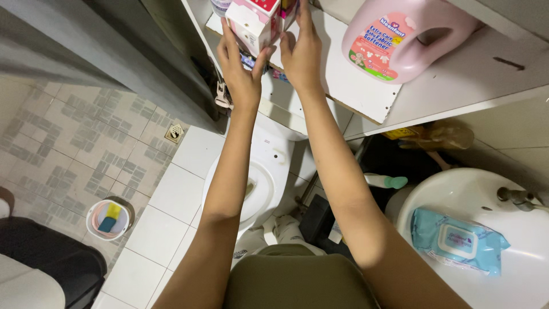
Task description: The person organizes household supplies in a bathroom. They pick up various items such as boxes, bottles, and packets from a washing machine and place them onto a shelf above a toilet. The person also handles wet wipes and small sachets, arranging them on the shelf.
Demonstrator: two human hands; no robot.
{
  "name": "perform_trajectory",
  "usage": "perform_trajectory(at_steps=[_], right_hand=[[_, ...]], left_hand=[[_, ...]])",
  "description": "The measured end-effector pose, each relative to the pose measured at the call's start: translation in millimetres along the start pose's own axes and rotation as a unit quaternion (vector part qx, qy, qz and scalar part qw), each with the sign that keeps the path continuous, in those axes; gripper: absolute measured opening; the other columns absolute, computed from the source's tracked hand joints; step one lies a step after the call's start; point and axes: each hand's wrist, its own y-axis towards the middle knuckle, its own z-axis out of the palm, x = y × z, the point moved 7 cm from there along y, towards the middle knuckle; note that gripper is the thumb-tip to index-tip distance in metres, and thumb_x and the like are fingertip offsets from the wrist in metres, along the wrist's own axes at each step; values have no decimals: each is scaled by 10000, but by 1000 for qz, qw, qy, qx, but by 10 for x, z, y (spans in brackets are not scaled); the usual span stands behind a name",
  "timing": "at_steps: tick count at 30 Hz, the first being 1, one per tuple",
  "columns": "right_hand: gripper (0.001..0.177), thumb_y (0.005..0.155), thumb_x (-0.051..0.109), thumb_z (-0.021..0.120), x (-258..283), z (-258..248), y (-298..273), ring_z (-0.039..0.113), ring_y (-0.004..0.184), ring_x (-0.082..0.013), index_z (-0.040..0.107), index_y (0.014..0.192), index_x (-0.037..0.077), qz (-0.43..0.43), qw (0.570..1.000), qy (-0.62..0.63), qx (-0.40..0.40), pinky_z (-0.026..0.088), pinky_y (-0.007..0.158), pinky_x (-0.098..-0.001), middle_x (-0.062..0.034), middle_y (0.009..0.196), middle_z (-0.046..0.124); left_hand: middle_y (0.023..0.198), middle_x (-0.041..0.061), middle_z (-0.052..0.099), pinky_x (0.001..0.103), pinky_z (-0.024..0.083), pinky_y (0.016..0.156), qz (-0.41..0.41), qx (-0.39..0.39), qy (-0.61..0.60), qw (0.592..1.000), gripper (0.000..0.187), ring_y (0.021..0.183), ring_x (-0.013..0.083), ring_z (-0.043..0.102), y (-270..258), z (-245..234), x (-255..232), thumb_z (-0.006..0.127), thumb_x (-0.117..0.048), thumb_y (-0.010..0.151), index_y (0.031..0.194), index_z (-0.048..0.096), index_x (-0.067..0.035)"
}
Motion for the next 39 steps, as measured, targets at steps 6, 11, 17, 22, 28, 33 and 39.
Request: perform_trajectory(at_steps=[6,11,17,22,28,33,39], right_hand=[[759,998,-49,669,81,-22,18,552,1431,-384,245,1613,79,-27,999,39,-19,507,1162,-407,-260,1546,503],[395,955,52,795,229,-113,32,676,1112,-303,548,1263,79,-7,999,-2,-34,549,1007,-395,-149,1217,639],[410,951,19,771,614,-203,12,626,1274,-335,591,1313,80,-115,992,-46,-33,526,1088,-411,-117,1356,590],[572,978,-31,683,521,-116,-7,593,1371,-345,428,1487,31,-38,997,59,13,569,1054,-398,-175,1437,542],[518,958,-58,679,271,15,-16,682,1278,-327,459,1418,35,-49,998,11,37,574,1077,-429,-170,1352,600],[503,919,-4,658,120,143,-33,683,1135,-347,420,1357,67,-18,985,-141,102,162,1147,-735,-108,1233,699],[620,909,15,712,211,100,-27,587,1231,-354,375,1428,51,-33,986,-150,65,253,1158,-645,-168,1280,638]], left_hand=[[1461,192,477,418,449,1147,-4,-1,21,1000,998,1339,351,535,38,-15,-12,905,-244,926,1646,227,-108],[1442,173,482,413,454,1151,15,-11,5,1000,935,1317,339,535,53,-55,-52,919,-218,906,1597,304,-77],[1451,164,472,395,479,1102,19,-10,-8,1000,933,1305,313,533,50,-52,-64,927,-186,903,1590,305,-72],[1366,132,518,376,512,1012,-3,-9,-7,1000,962,1229,284,570,59,-80,-57,964,-201,849,1571,341,-76],[1322,115,534,355,561,975,-21,-9,-22,999,932,1195,260,603,61,-82,-48,969,-204,842,1549,377,-69],[1343,128,529,350,568,964,-7,-25,-24,999,897,1226,274,595,65,-70,-50,967,-202,832,1510,399,-51],[1370,136,541,397,496,1083,15,-30,3,999,914,1252,304,572,78,-83,-80,981,-217,816,1505,408,-41]])
